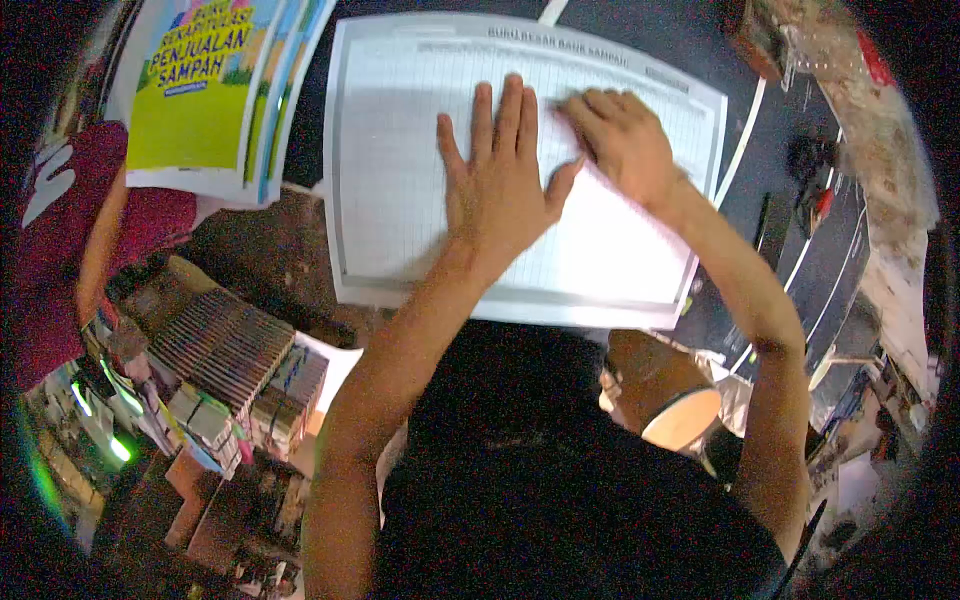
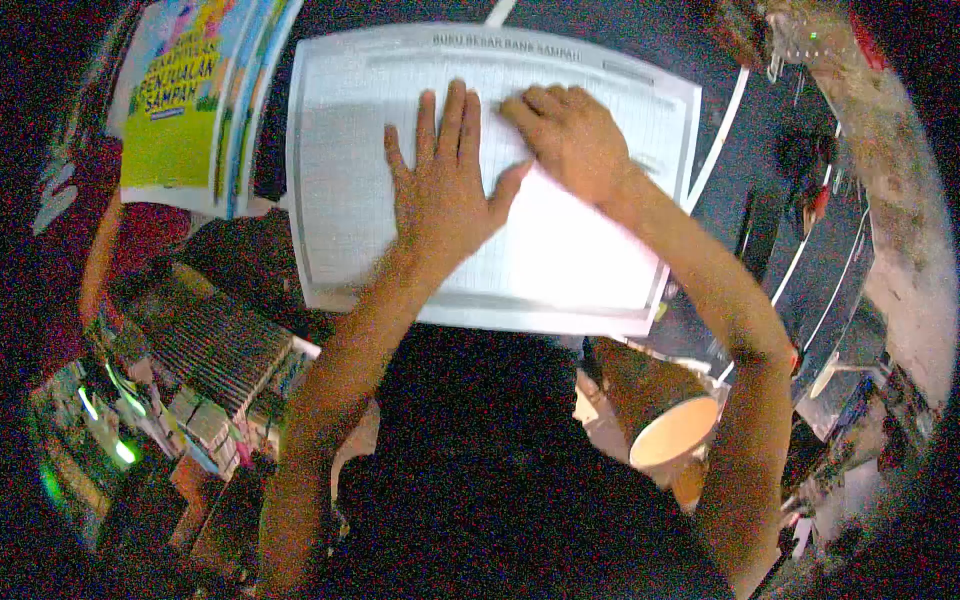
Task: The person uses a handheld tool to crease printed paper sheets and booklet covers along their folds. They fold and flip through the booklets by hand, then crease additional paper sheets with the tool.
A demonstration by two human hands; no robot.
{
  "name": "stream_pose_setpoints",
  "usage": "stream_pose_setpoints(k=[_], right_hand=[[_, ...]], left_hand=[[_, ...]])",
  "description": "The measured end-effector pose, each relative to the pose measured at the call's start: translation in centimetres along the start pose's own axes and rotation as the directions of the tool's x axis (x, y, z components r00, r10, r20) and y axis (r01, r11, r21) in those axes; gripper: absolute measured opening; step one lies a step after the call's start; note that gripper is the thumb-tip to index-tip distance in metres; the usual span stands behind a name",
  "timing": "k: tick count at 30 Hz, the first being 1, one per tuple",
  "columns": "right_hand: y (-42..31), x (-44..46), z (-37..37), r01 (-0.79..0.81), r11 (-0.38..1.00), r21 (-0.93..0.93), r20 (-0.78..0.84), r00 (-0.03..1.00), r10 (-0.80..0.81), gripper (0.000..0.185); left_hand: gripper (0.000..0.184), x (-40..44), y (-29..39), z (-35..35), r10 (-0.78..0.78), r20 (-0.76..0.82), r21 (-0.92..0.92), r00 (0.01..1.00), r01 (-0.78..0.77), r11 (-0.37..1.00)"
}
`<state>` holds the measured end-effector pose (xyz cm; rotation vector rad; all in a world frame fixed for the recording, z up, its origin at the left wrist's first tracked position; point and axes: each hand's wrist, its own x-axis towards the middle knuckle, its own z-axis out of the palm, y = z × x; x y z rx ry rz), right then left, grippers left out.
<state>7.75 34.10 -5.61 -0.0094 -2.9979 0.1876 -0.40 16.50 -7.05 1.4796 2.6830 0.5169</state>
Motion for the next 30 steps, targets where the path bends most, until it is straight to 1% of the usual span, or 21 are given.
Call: stream_pose_setpoints(k=[1, 3, 6, 9, 15, 21, 24, 27, 30], right_hand=[[0.1, 0.2, 0.3, -0.003, 0.999, 0.034, -0.042, 0.999, 0.004, 0.032], [0.1, 0.5, -0.6, -0.057, 0.994, 0.093, 0.039, 0.998, 0.053, 0.033], [0.1, 1.0, -1.4, -0.063, 0.973, 0.224, 0.041, 0.998, 0.056, 0.034], [0.5, 1.0, -0.9, -0.075, 0.955, 0.287, 0.039, 0.997, 0.066, 0.033], [0.7, 1.2, -1.0, -0.116, 0.945, 0.307, 0.094, 0.991, 0.091, 0.028], [0.8, 1.2, -0.8, -0.105, 0.935, 0.338, 0.042, 0.994, 0.097, 0.026], [1.2, 1.6, -0.4, -0.137, 0.938, 0.318, 0.054, 0.99, 0.127, 0.024], [1.4, 1.9, -0.9, -0.128, 0.926, 0.355, 0.046, 0.992, 0.119, 0.014], [1.5, 1.9, -1.4, -0.159, 0.889, 0.43, 0.092, 0.987, 0.133, 0.015]], left_hand=[[0.087, 0.7, -0.2, 0.2, 0.005, -0.024, 0.001, 1.0, -0.005, 1.0], [0.086, 0.1, -0.1, 0.0, 0.011, -0.022, -0.003, 1.0, -0.011, 1.0], [0.087, 0.0, -0.1, 0.1, 0.007, -0.03, -0.002, 1.0, -0.007, 1.0], [0.087, 0.0, 0.0, 0.0, 0.001, -0.027, 0.0, 1.0, -0.001, 1.0], [0.087, 0.0, 0.0, 0.0, 0.002, -0.022, 0.012, 1.0, -0.002, 1.0], [0.087, -0.1, 0.0, 0.1, 0.0, -0.018, 0.012, 1.0, 0.0, 1.0], [0.087, -0.1, 0.0, 0.2, 0.0, -0.024, 0.008, 1.0, 0.0, 1.0], [0.087, 0.0, 0.0, -0.1, 0.001, -0.01, 0.003, 1.0, -0.001, 1.0], [0.087, 0.0, -0.1, -0.1, -0.002, -0.009, -0.001, 1.0, 0.002, 1.0]])
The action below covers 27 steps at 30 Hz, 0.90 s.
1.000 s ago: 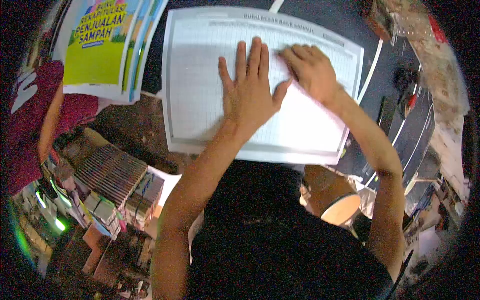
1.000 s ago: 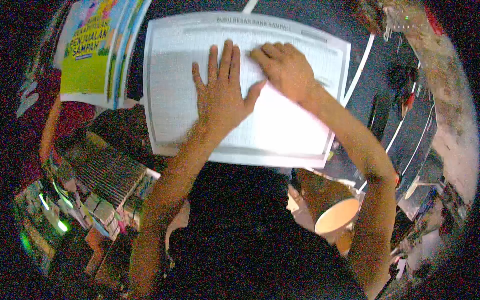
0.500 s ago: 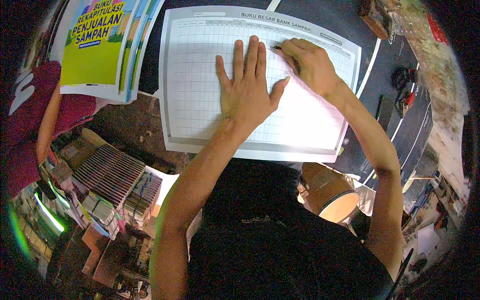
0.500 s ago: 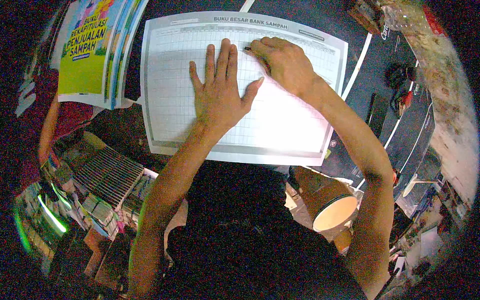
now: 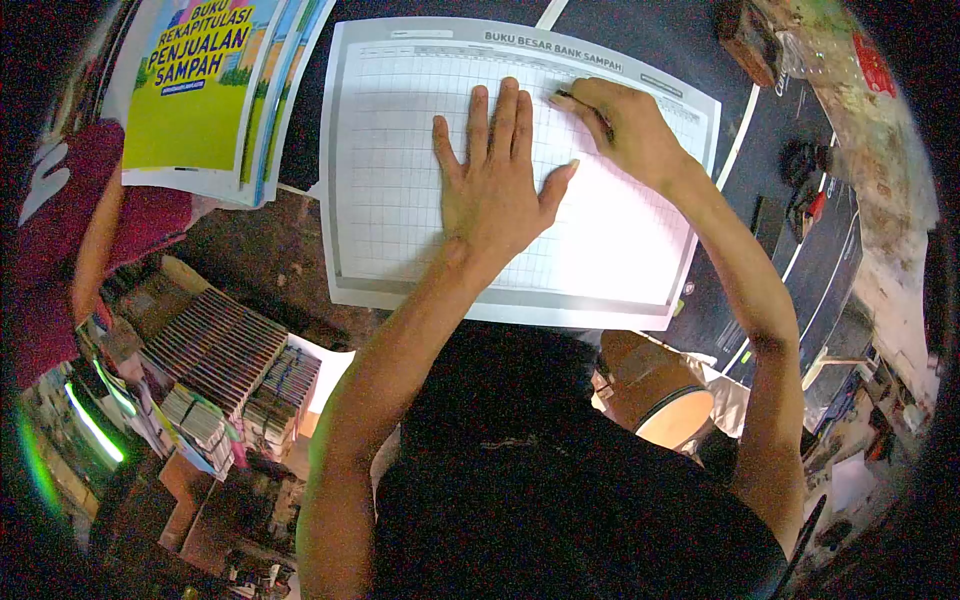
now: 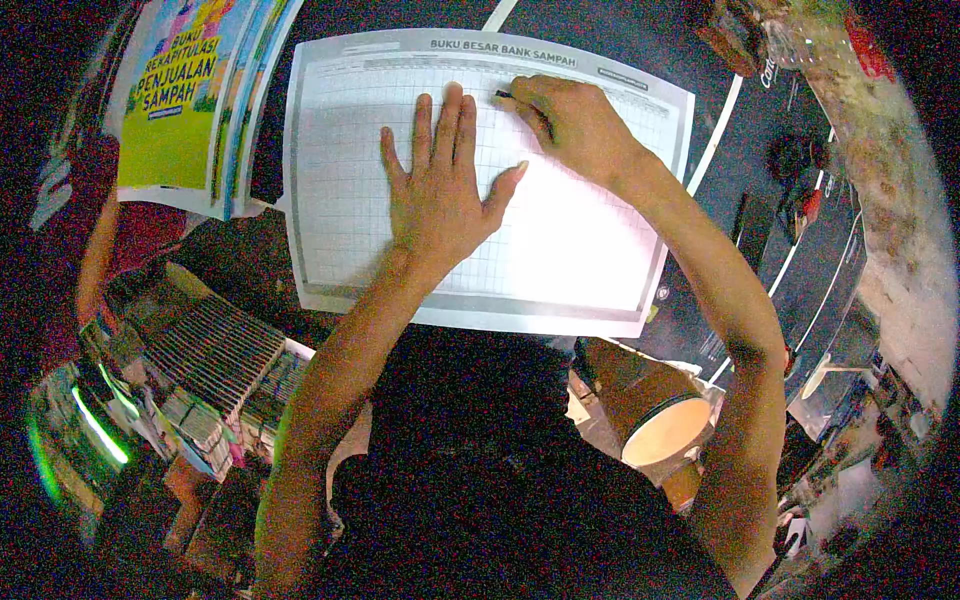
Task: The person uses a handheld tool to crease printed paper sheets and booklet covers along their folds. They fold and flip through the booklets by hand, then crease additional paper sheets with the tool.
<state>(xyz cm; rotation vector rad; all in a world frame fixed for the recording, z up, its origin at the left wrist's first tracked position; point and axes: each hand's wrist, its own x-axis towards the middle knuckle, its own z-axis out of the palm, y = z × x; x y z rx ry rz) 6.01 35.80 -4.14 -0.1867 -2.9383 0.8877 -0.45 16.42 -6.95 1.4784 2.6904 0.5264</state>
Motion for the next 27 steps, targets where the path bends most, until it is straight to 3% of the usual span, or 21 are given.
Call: stream_pose_setpoints(k=[3, 9, 15, 24, 27], right_hand=[[-0.2, -0.6, 0.2, 0.11, 0.992, -0.06, 0.015, 0.994, -0.11, 0.024], [-0.9, -1.5, 0.2, 0.157, 0.949, -0.273, 0.149, 0.981, -0.12, 0.036], [-0.8, -2.4, 1.4, 0.245, 0.871, -0.426, 0.065, 0.968, -0.241, 0.035], [-0.7, -3.0, 2.0, 0.238, 0.841, -0.486, 0.04, 0.967, -0.25, 0.038], [-1.0, -2.8, 0.5, 0.1, 0.907, -0.409, -0.121, 0.979, -0.162, 0.028]], left_hand=[[0.087, 0.0, 0.0, 0.2, 0.003, -0.01, 0.009, 1.0, -0.003, 1.0], [0.088, 0.0, 0.0, 0.3, -0.003, 0.006, -0.007, 1.0, 0.003, 1.0], [0.088, 0.0, 0.0, 0.2, -0.003, 0.018, -0.021, 1.0, 0.003, 1.0], [0.089, -0.2, 0.0, -0.1, 0.009, 0.043, 0.017, 0.999, -0.01, 1.0], [0.094, -0.2, -0.1, -0.4, 0.016, 0.024, -0.052, 1.0, -0.015, 0.999]])
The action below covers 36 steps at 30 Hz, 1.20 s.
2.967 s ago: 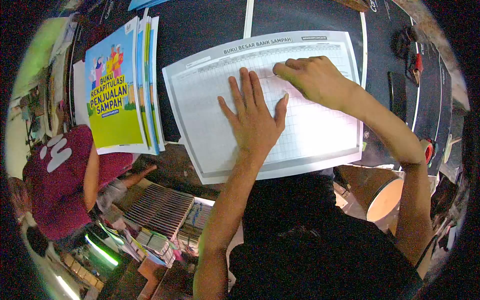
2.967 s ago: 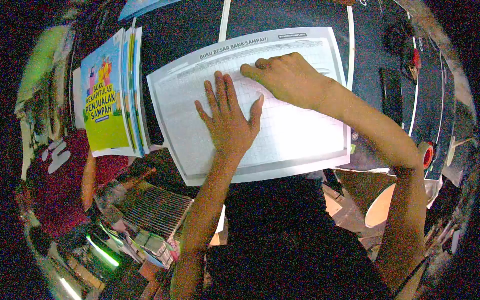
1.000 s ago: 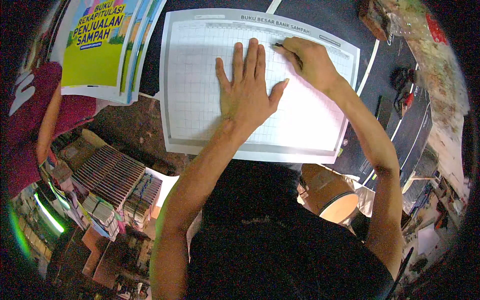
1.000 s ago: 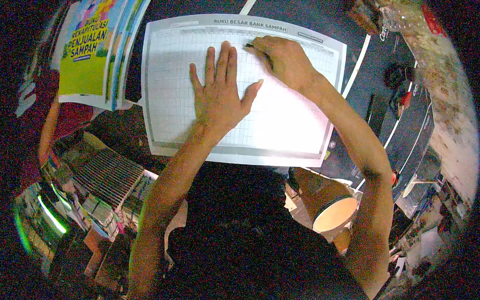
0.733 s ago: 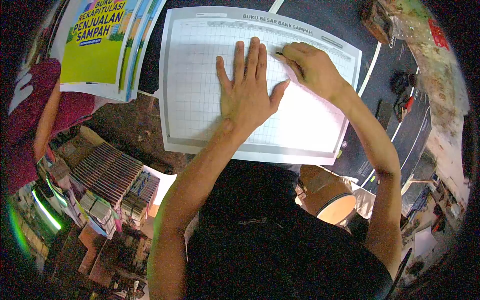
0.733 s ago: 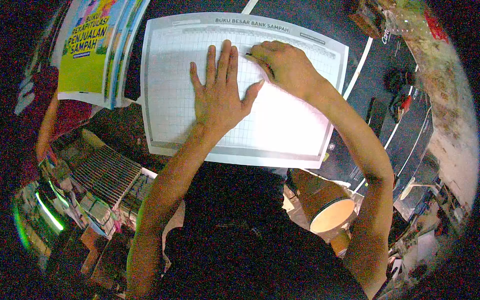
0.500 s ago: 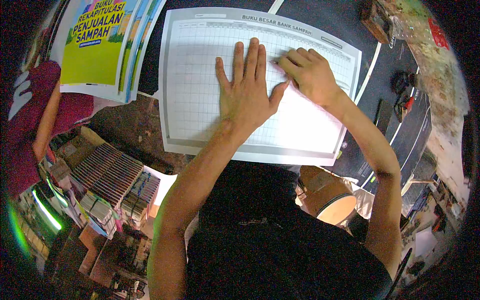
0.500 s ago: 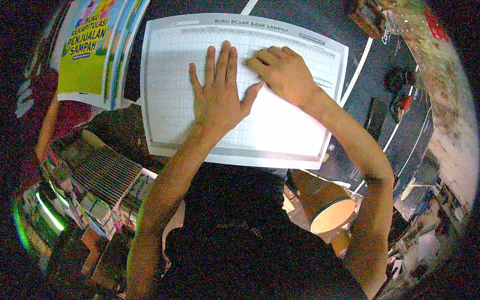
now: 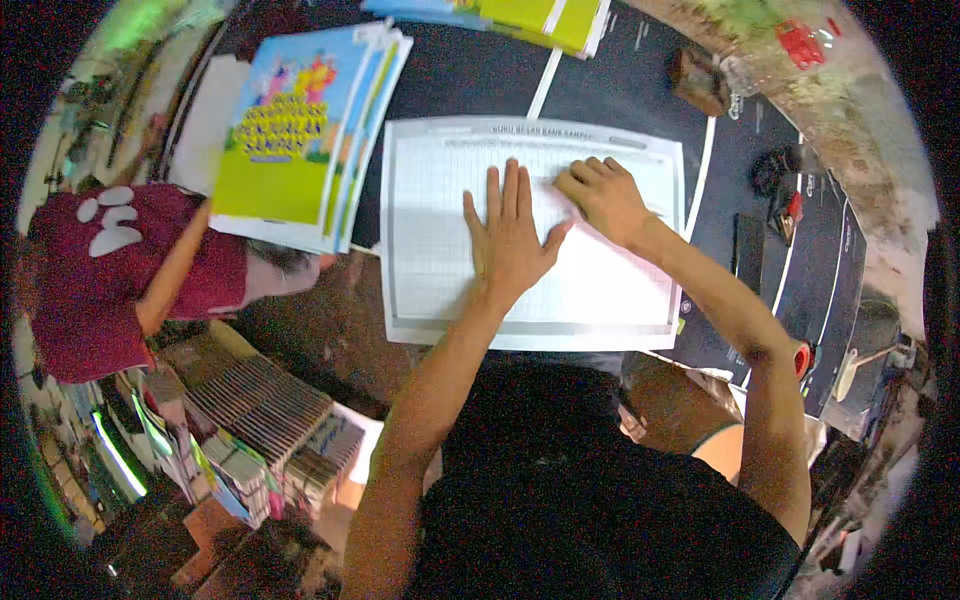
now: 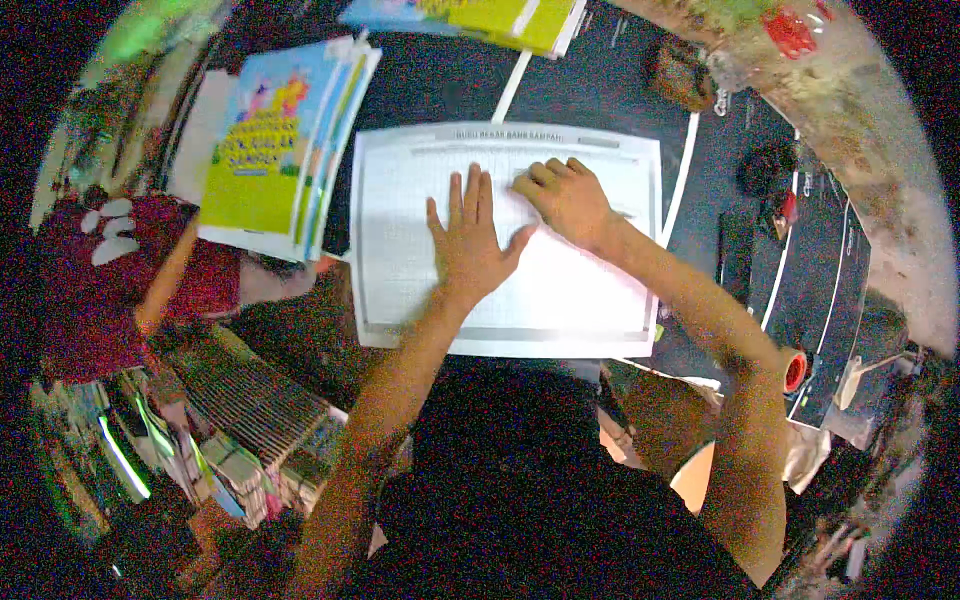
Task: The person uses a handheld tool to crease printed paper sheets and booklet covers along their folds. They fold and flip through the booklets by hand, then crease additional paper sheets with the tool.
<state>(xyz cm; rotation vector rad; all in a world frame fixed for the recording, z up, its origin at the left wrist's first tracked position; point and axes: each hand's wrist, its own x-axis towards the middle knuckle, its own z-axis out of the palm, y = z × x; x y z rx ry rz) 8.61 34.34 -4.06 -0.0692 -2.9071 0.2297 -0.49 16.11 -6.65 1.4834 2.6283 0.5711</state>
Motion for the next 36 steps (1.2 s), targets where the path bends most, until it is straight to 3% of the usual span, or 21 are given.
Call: stream_pose_setpoints(k=[1, 2, 3, 4, 6, 8, 9, 10, 12, 14, 15, 16, 17, 18, 20, 22, 26, 36], right_hand=[[0.4, 0.0, -1.0, -0.095, 0.993, 0.07, -0.033, 0.995, 0.098, 0.025], [0.3, -0.2, -1.9, -0.188, 0.971, 0.151, -0.055, 0.979, 0.198, 0.021], [-0.6, -0.1, -4.1, -0.25, 0.898, 0.362, -0.181, 0.926, 0.331, 0.013], [-0.6, -1.0, -6.0, -0.349, 0.827, 0.442, -0.14, 0.883, 0.447, 0.014], [-1.7, -3.4, -8.7, -0.392, 0.593, 0.704, -0.138, 0.743, 0.655, 0.025], [-3.0, -6.7, -10.3, -0.306, 0.356, 0.883, -0.1, 0.618, 0.779, 0.033], [-4.8, -7.8, -11.6, -0.268, 0.127, 0.955, 0.018, 0.479, 0.878, 0.03], [-4.9, -9.4, -10.9, -0.127, -0.062, 0.99, 0.107, 0.382, 0.918, 0.031], [-6.4, -10.9, -9.9, 0.098, -0.254, 0.962, 0.217, 0.291, 0.932, 0.032], [-6.3, -11.7, -7.0, -0.02, -0.122, 0.992, 0.119, 0.425, 0.897, 0.033], [-7.7, -10.8, -8.1, -0.143, -0.136, 0.98, 0.19, 0.49, 0.851, 0.03], [-7.8, -10.3, -8.8, -0.319, 0.016, 0.948, 0.195, 0.617, 0.763, 0.031], [-7.6, -9.7, -8.3, -0.387, 0.209, 0.898, 0.165, 0.738, 0.655, 0.029], [-6.9, -7.9, -7.1, -0.374, 0.697, 0.611, 0.054, 0.899, 0.435, 0.024], [-6.4, -6.8, -4.1, -0.348, 0.852, 0.39, 0.016, 0.928, 0.372, 0.025], [-6.6, -5.8, -2.8, -0.311, 0.928, 0.205, 0.005, 0.948, 0.317, 0.027], [-7.0, -4.5, -1.7, -0.351, 0.932, 0.088, 0.069, 0.936, 0.346, 0.033], [-7.7, -4.2, 0.8, -0.366, 0.931, 0.014, -0.045, 0.93, 0.366, 0.035]], left_hand=[[0.095, 0.1, -0.1, -0.4, 0.001, 0.011, -0.045, 1.0, -0.001, 0.999], [0.098, 0.2, -0.7, -0.7, -0.027, 0.004, -0.244, 1.0, 0.028, 0.969], [0.101, 0.0, -1.7, -1.3, -0.053, 0.015, -0.433, 0.998, 0.054, 0.9], [0.105, -0.1, -2.5, -2.8, -0.073, 0.043, -0.604, 0.996, 0.085, 0.793], [0.118, -3.5, -3.8, -6.6, 0.101, -0.013, -0.286, 0.995, -0.1, 0.953], [0.123, -7.8, -2.6, -9.0, 0.167, 0.145, -0.314, 0.975, -0.115, 0.943], [0.125, -10.1, -1.9, -9.1, 0.203, 0.224, -0.236, 0.953, -0.149, 0.96], [0.127, -12.2, -1.2, -8.4, 0.227, 0.299, -0.16, 0.927, -0.185, 0.97], [0.109, -14.7, -1.7, -5.2, 0.234, 0.217, -0.114, 0.948, -0.214, 0.97], [0.097, -15.7, -2.5, -2.8, 0.219, 0.062, -0.135, 0.974, -0.21, 0.968], [0.082, -14.9, -1.9, -3.5, 0.17, -0.002, -0.199, 0.985, -0.167, 0.966], [0.084, -14.1, -1.8, -3.9, 0.182, -0.002, -0.179, 0.983, -0.179, 0.967], [0.084, -13.0, -1.3, -4.1, 0.154, 0.014, -0.164, 0.988, -0.15, 0.975], [0.084, -12.4, -0.6, -4.2, 0.122, 0.019, -0.147, 0.992, -0.118, 0.982], [0.083, -11.9, 1.1, -4.7, 0.136, 0.02, -0.159, 0.991, -0.131, 0.979], [0.083, -11.8, 2.3, -3.9, 0.146, 0.009, -0.138, 0.989, -0.143, 0.98], [0.079, -12.3, 3.1, -0.5, 0.095, -0.006, -0.048, 0.995, -0.096, 0.994], [0.074, -12.2, 3.9, -0.2, 0.051, 0.015, 0.021, 0.999, -0.051, 0.998]])
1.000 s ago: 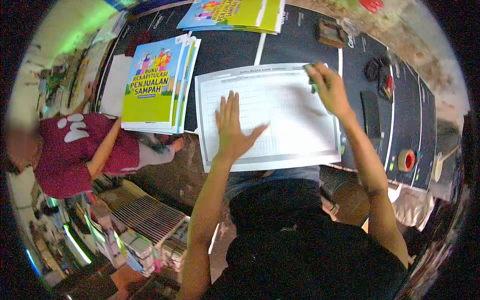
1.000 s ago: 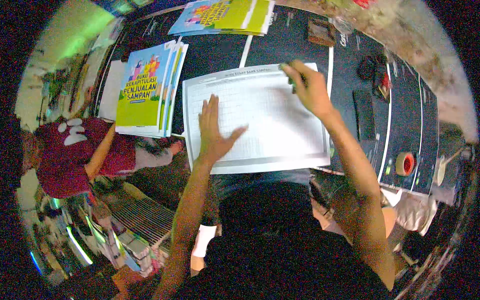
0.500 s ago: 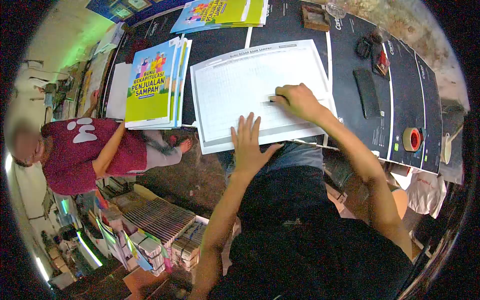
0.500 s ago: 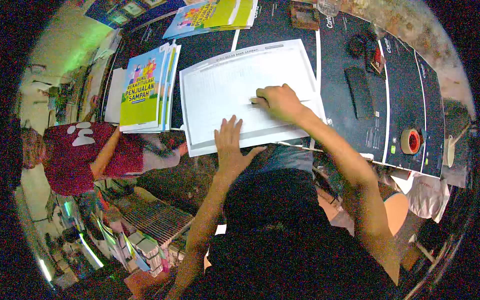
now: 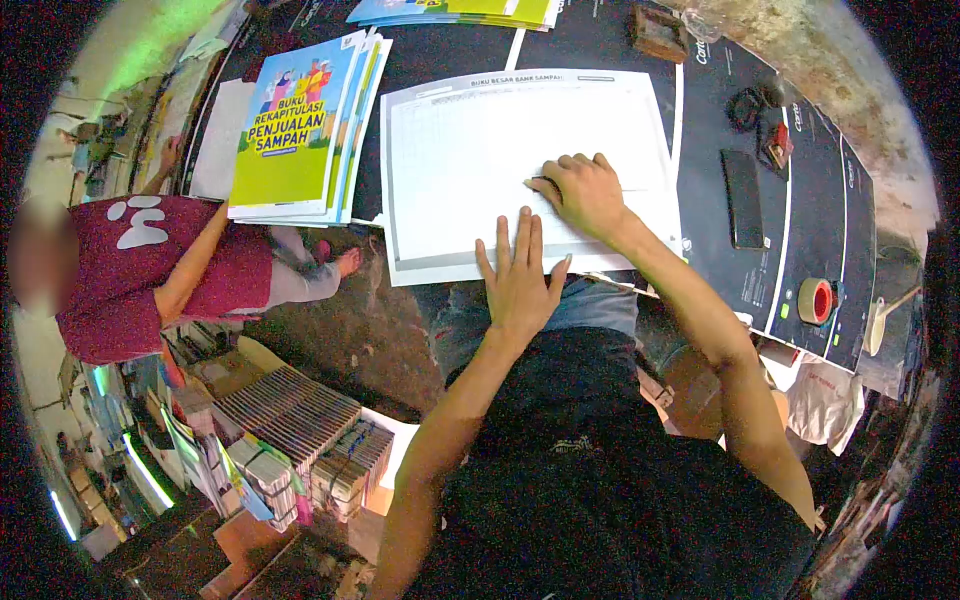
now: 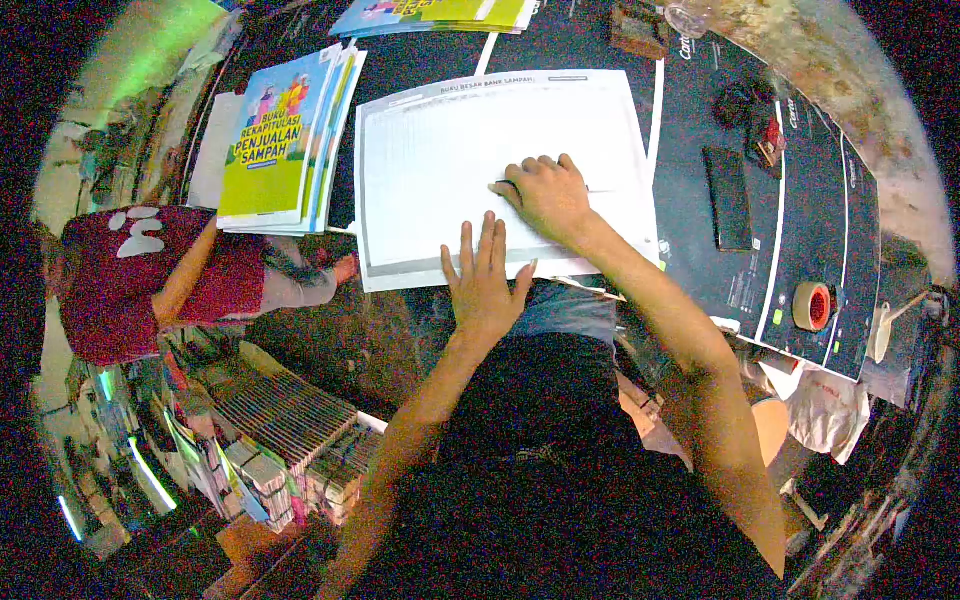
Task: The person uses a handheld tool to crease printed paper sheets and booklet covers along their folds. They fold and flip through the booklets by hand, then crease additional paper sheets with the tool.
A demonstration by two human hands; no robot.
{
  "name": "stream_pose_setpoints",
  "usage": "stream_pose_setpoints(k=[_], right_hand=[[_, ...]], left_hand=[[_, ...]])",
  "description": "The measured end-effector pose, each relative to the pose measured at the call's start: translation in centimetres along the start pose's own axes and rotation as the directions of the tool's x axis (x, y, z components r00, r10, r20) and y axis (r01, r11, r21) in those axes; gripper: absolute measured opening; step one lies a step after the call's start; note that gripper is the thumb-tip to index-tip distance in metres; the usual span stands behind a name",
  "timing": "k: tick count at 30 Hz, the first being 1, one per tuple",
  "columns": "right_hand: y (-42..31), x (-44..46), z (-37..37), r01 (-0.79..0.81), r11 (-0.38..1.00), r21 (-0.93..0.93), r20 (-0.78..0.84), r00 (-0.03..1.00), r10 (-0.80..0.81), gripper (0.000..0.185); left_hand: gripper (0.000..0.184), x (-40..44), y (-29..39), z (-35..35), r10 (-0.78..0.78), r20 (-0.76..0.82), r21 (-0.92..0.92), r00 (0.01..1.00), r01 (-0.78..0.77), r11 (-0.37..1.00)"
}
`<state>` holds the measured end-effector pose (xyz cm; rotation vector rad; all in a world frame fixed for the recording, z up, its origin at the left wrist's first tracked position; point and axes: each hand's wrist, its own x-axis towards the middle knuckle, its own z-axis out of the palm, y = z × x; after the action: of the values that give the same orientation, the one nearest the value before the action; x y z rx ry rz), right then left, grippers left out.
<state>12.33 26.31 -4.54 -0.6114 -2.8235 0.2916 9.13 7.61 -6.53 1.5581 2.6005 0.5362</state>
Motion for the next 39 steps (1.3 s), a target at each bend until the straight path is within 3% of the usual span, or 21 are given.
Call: stream_pose_setpoints(k=[10, 17, 22, 27, 33, 39], right_hand=[[-0.1, 0.1, 0.5, -0.001, 0.998, -0.066, 0.004, 1.0, 0.001, 0.032], [-0.2, 0.3, 0.1, 0.022, 0.998, -0.061, 0.036, 0.999, -0.02, 0.032], [0.0, 0.9, -0.4, 0.027, 0.999, -0.018, 0.154, 0.988, -0.024, 0.035], [-0.1, 0.4, -0.3, 0.014, 1.0, 0.02, 0.054, 0.998, -0.015, 0.029], [-1.4, 0.5, -0.7, -0.083, 0.989, -0.124, 0.125, 0.987, 0.098, 0.029], [-1.6, 0.3, -0.1, -0.04, 0.993, -0.114, 0.105, 0.993, 0.052, 0.035]], left_hand=[[0.071, 0.2, 0.2, 0.0, 0.017, 0.012, 0.086, 1.0, -0.018, 0.996], [0.072, 0.7, -0.1, 0.4, 0.026, -0.027, 0.044, 0.999, -0.024, 0.999], [0.073, 0.7, 0.0, 0.2, -0.007, 0.03, 0.021, 1.0, 0.006, 1.0], [0.074, 0.7, -0.3, 0.8, 0.025, -0.046, 0.062, 0.999, -0.022, 0.998], [0.073, 0.6, -0.2, 0.8, -0.001, -0.014, 0.053, 1.0, 0.001, 0.999], [0.072, 0.6, -0.2, 0.7, 0.001, -0.007, 0.046, 1.0, 0.0, 0.999]])
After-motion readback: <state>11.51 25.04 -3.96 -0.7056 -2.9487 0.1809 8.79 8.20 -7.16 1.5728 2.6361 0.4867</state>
